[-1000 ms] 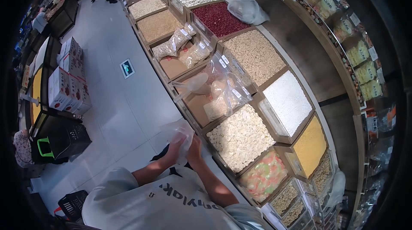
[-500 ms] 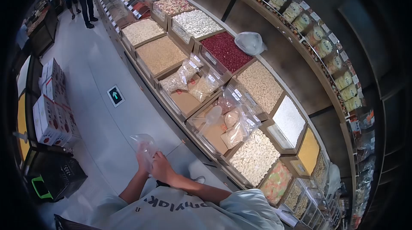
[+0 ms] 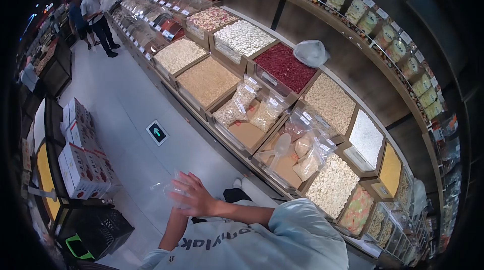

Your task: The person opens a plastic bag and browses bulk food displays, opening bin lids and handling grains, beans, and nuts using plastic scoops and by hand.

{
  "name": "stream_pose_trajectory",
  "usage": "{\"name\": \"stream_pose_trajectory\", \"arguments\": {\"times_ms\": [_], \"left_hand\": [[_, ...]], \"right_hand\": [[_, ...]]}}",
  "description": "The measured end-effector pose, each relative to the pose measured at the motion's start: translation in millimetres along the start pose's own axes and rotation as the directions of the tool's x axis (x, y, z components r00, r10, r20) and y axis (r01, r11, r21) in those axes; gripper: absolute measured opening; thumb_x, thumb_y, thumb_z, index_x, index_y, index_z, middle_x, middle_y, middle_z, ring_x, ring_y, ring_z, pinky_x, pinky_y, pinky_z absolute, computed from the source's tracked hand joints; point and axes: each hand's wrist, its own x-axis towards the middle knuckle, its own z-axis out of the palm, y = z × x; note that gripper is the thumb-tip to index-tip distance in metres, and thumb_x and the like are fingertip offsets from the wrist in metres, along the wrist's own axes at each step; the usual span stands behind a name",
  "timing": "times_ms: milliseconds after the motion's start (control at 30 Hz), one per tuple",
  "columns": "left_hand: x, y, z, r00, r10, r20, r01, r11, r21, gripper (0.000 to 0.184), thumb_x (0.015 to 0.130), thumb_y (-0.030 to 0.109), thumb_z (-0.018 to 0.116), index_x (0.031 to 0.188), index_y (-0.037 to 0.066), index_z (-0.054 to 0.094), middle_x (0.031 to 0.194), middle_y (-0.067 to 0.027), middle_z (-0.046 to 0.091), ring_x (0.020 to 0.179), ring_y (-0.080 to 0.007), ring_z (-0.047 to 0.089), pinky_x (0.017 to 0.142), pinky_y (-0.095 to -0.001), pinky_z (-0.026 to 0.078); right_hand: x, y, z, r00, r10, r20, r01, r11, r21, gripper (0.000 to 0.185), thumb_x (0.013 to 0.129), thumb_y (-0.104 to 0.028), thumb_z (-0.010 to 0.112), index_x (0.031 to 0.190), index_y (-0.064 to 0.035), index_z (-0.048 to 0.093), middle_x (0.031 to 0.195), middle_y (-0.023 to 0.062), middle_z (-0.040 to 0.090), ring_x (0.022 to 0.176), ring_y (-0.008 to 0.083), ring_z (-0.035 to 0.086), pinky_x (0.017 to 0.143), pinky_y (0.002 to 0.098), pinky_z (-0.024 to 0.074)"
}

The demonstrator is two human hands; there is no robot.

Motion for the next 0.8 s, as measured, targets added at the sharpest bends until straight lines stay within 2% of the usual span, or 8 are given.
{"name": "stream_pose_trajectory", "arguments": {"times_ms": [100,233,533,600,633,667,767,800], "left_hand": [[6.7,7.7,35.5,0.997,-0.075,0.025,0.072,0.991,0.116,0.045,0.099,0.027,0.048,0.139,0.007,0.042,0.127,-0.0057,0.053,0.117,-0.0167,0.052,0.099,-0.0324,0.044],[37.1,12.2,86.9,0.984,-0.158,0.087,0.135,0.966,0.222,0.045,0.099,0.026,0.048,0.139,0.007,0.042,0.13,-0.0062,0.052,0.12,-0.0173,0.051,0.101,-0.0332,0.043],[102.7,-6.9,212.0,0.913,-0.344,0.221,0.238,0.887,0.397,0.046,0.098,0.023,0.047,0.14,0.007,0.042,0.135,-0.0072,0.05,0.125,-0.0186,0.048,0.106,-0.035,0.039],[115.0,-12.2,238.5,0.893,-0.372,0.252,0.243,0.872,0.425,0.046,0.097,0.023,0.047,0.141,0.007,0.042,0.136,-0.0075,0.049,0.127,-0.0189,0.047,0.107,-0.0354,0.039],[120.7,-14.0,250.4,0.885,-0.384,0.264,0.247,0.867,0.433,0.046,0.097,0.022,0.046,0.141,0.007,0.042,0.137,-0.0076,0.049,0.127,-0.0191,0.047,0.107,-0.0356,0.038],[124.6,-15.4,262.0,0.874,-0.4,0.275,0.253,0.86,0.444,0.046,0.097,0.022,0.046,0.141,0.007,0.042,0.137,-0.0077,0.049,0.128,-0.0192,0.047,0.108,-0.0358,0.038],[131.5,-16.6,293.6,0.845,-0.44,0.304,0.273,0.844,0.462,0.047,0.097,0.021,0.046,0.141,0.007,0.042,0.139,-0.0081,0.048,0.13,-0.0197,0.046,0.109,-0.0364,0.037],[130.3,-19.0,307.7,0.84,-0.449,0.305,0.28,0.84,0.465,0.047,0.097,0.021,0.046,0.141,0.007,0.042,0.139,-0.0081,0.048,0.13,-0.0197,0.046,0.109,-0.0364,0.037]], "right_hand": [[2.0,21.9,-5.9,0.99,-0.037,-0.134,0.035,0.999,-0.021,0.059,0.068,-0.036,0.083,0.119,-0.0168,0.062,0.138,0.0117,0.05,0.134,0.0427,0.039,0.109,0.0579,0.0333],[8.3,61.1,-26.4,0.977,-0.025,-0.212,0.012,0.998,-0.062,0.051,0.069,-0.035,0.08,0.113,-0.0163,0.062,0.132,0.0096,0.052,0.134,0.0387,0.039,0.107,0.0568,0.0362],[28.0,144.2,-110.6,0.929,-0.016,-0.37,-0.047,0.986,-0.159,0.036,0.064,-0.025,0.076,0.094,-0.0096,0.063,0.11,0.0091,0.056,0.118,0.035,0.05,0.097,0.055,0.0432],[27.3,163.7,-128.1,0.921,0.063,-0.384,-0.086,0.995,-0.045,0.029,0.066,-0.022,0.075,0.087,-0.0072,0.06,0.105,0.0088,0.056,0.116,0.0348,0.051,0.098,0.0541,0.0433],[30.1,171.2,-140.6,0.904,0.086,-0.418,-0.112,0.993,-0.038,0.025,0.067,-0.017,0.073,0.082,-0.0048,0.057,0.1,0.0108,0.056,0.104,0.0343,0.054,0.09,0.048,0.047],[29.3,180.9,-147.9,0.899,0.09,-0.428,-0.122,0.991,-0.047,0.025,0.067,-0.017,0.073,0.082,-0.0048,0.057,0.1,0.0108,0.056,0.104,0.0343,0.054,0.09,0.048,0.047],[28.1,207.4,-176.5,0.732,0.43,-0.529,-0.371,0.902,0.219,0.018,0.072,-0.005,0.066,0.08,0.0013,0.051,0.088,0.0137,0.051,0.079,0.031,0.053,0.071,0.0362,0.0462],[29.1,212.8,-193.7,0.679,0.497,-0.541,-0.426,0.866,0.261,0.015,0.072,0.0,0.062,0.08,0.0024,0.05,0.086,0.0132,0.05,0.079,0.03,0.053,0.072,0.0342,0.0461]]}}
